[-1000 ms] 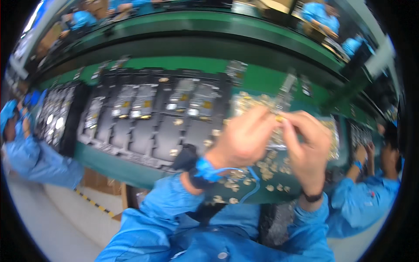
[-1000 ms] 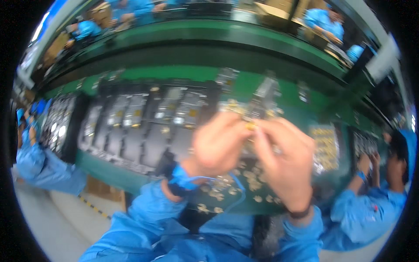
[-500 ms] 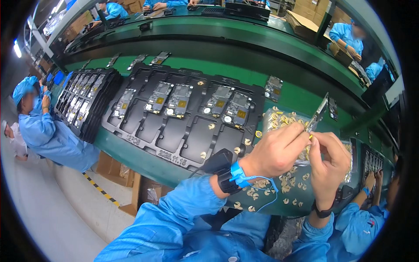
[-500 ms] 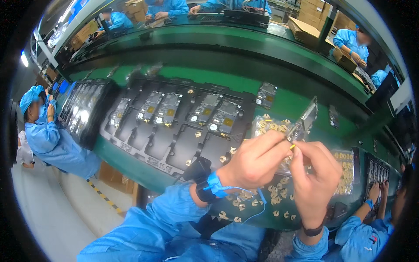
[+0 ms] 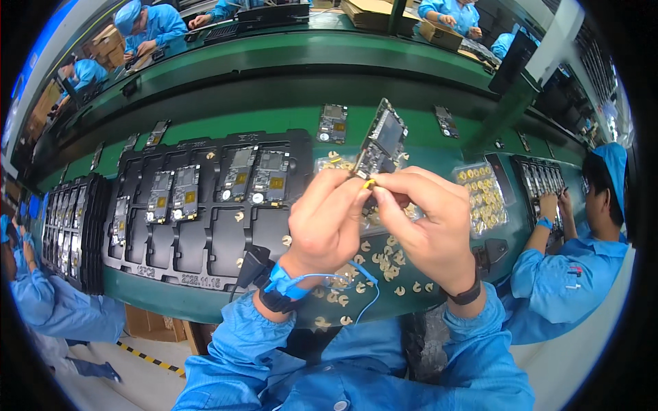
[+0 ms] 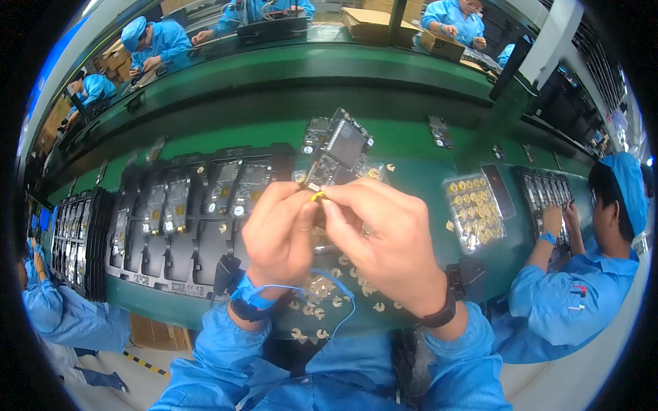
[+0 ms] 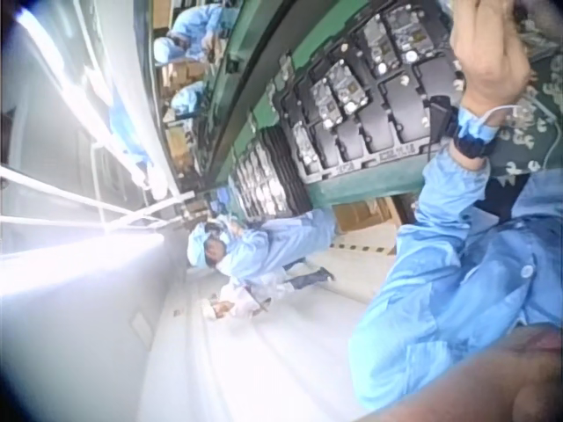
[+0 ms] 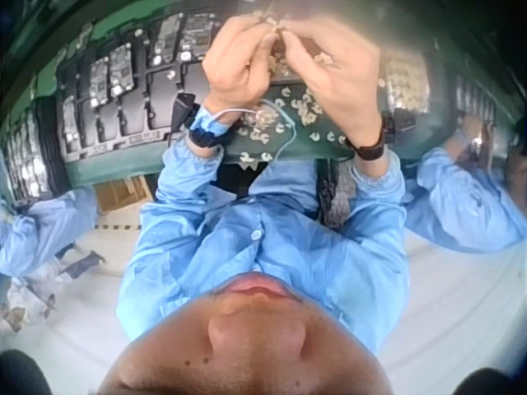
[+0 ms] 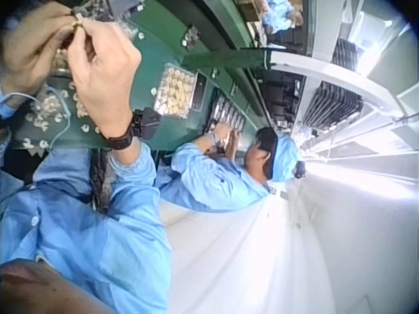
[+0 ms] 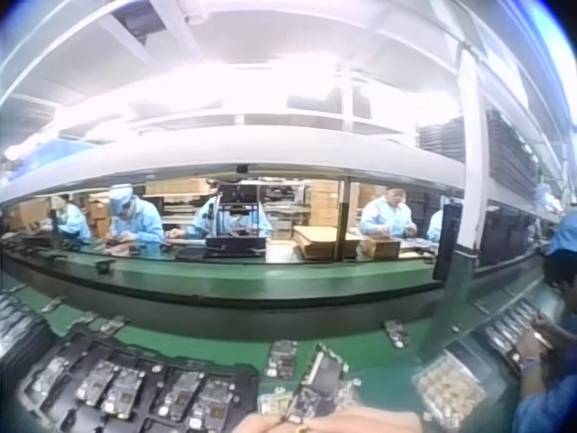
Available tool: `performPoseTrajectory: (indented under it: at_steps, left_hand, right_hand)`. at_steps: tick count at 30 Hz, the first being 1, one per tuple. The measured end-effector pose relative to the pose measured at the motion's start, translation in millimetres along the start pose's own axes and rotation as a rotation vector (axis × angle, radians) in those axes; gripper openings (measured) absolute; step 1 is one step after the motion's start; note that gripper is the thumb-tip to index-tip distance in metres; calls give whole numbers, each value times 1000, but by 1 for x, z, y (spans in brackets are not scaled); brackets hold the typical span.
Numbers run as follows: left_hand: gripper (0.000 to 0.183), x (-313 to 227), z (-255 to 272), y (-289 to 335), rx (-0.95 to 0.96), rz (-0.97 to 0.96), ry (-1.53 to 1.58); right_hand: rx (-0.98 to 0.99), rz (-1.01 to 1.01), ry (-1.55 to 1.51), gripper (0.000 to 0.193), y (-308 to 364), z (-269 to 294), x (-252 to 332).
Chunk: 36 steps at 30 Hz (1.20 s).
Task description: Assembling electronic circuit boards by manually applying small components and yellow tape.
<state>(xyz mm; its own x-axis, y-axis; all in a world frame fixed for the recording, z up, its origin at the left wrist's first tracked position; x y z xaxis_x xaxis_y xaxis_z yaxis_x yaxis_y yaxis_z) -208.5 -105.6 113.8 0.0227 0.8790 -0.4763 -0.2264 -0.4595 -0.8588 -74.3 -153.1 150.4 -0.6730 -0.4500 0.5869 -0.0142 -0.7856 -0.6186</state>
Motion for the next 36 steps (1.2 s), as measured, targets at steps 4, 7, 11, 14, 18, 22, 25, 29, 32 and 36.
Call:
performPoseTrajectory:
  at_steps: [4,7,11,14,18,22,25,29,32,36]
  left_hand:
    - [15,-4,-3,-1,20,-41,-49]
    - [18,-7,-4,0,27,-68,-83]
    - [20,-9,-7,4,34,-141,-132]
    - [16,-14,-10,7,36,-131,-156]
    - [13,-8,-6,8,21,-62,-155]
    - [13,-7,-4,7,-1,-41,-163]
    - [14,-11,-3,7,-9,-83,-194]
    - [15,-15,-2,8,-27,-93,-228]
    - [16,-18,0,7,-43,-99,-242]
    - [16,-18,0,9,-53,-98,-243]
  right_hand:
    - [14,11,12,16,0,1,-1]
    - [13,37,1,16,1,3,0]
    - [-8,-1,-18,12,3,-1,-5]
    - [-42,-1,-19,10,6,3,-6]
    - [-85,-19,-66,11,7,3,-8]
    - [-151,-2,-24,14,10,5,-1]
    - [-158,35,-16,17,11,3,2]
    - [-188,91,12,17,13,1,5]
    - [-208,131,29,17,13,0,10]
    - [-204,176,63,17,14,1,13]
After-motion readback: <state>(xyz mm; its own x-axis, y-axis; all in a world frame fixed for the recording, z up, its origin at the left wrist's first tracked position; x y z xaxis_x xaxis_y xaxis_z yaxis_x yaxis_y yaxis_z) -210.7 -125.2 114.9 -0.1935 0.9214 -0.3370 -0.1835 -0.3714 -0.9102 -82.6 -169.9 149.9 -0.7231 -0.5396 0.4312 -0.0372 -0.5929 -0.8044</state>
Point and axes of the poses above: each hand's wrist, its own y-axis away from the middle knuckle, its own z-axis out of the back of the hand, x = y × z, the point moved 10 cm from there along -y, towards the middle knuckle, and after that the axes turned 3 degrees about x, right-handed, at the moved point
